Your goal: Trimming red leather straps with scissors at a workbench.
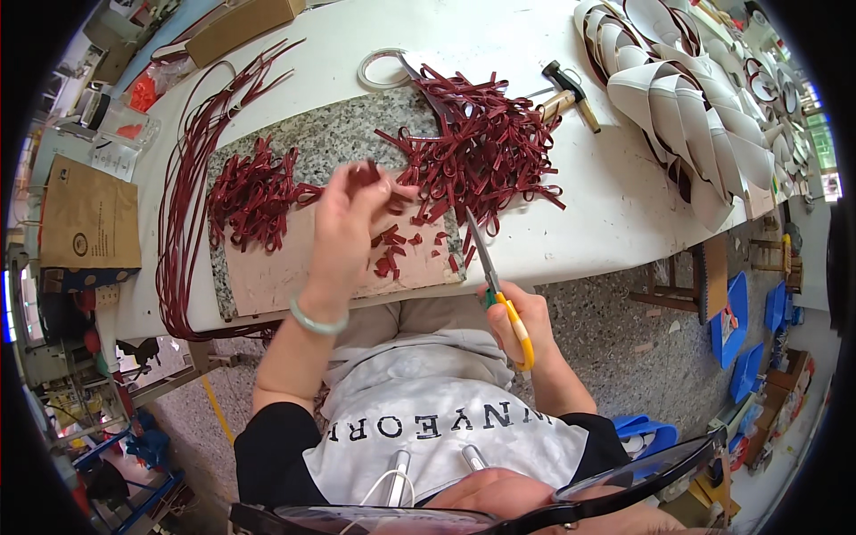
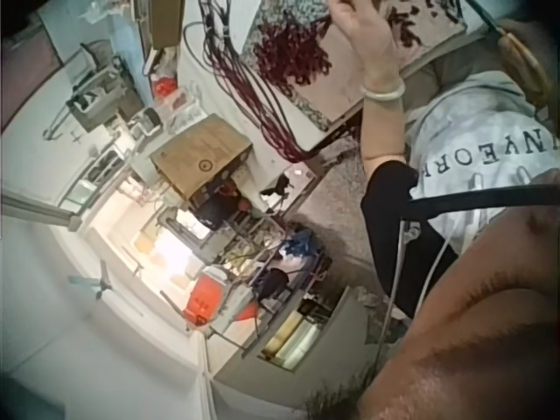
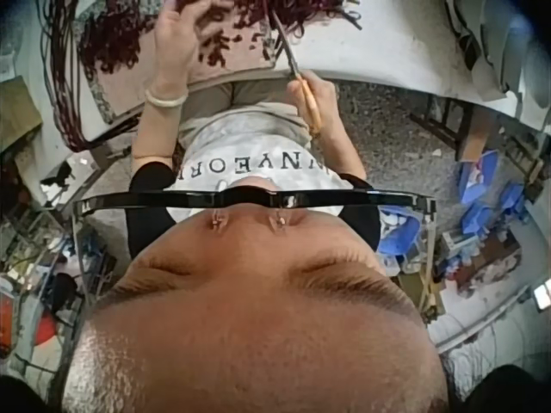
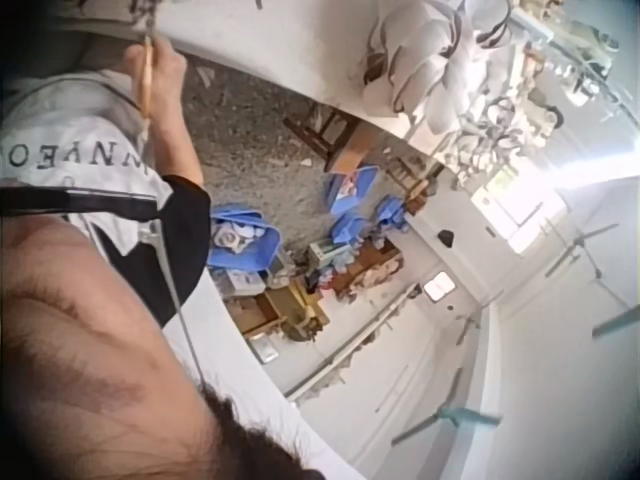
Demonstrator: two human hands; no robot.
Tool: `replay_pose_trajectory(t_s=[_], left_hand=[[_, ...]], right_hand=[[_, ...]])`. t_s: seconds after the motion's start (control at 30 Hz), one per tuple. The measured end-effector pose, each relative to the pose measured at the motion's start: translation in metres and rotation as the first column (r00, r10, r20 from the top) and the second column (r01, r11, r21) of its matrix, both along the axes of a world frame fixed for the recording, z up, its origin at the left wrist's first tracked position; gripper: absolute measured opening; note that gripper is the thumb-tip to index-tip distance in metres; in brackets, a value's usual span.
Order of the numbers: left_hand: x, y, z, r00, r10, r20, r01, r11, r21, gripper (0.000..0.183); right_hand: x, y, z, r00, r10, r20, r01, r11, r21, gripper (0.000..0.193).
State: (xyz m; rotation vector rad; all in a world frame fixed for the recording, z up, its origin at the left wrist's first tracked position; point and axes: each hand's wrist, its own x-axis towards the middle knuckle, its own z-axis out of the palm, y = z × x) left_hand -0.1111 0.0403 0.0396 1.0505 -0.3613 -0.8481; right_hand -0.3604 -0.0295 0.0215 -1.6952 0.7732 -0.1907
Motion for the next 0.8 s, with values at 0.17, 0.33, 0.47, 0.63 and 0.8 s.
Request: replay_pose_trajectory(t_s=[0.17,0.33,0.47,0.63,0.8], left_hand=[[0.037,-0.033,0.005,0.74,-0.235,0.63,-0.077,0.901,0.426,0.022],[0.035,-0.044,0.001,0.403,-0.511,0.759,-0.103,0.799,0.592,0.033],[0.03,-0.015,0.006,0.42,-0.447,0.79,-0.123,0.834,0.538,0.03],[0.016,0.017,0.021,0.94,-0.315,0.135,0.229,0.87,0.437,0.019],[-0.016,0.029,0.014,0.95,-0.262,-0.171,0.303,0.906,0.296,0.015]], right_hand=[[0.0,0.005,-0.006,0.998,-0.046,0.046,0.048,0.998,-0.042,0.047],[0.006,0.008,-0.009,0.994,-0.006,0.11,0.017,0.995,-0.102,0.054],[0.007,0.005,-0.003,0.993,0.009,0.118,0.006,0.992,-0.124,0.057],[0.009,0.001,0.005,0.992,0.121,0.033,-0.124,0.986,0.111,0.056],[0.02,0.003,0.01,0.979,0.2,0.041,-0.2,0.98,-0.009,0.06]])
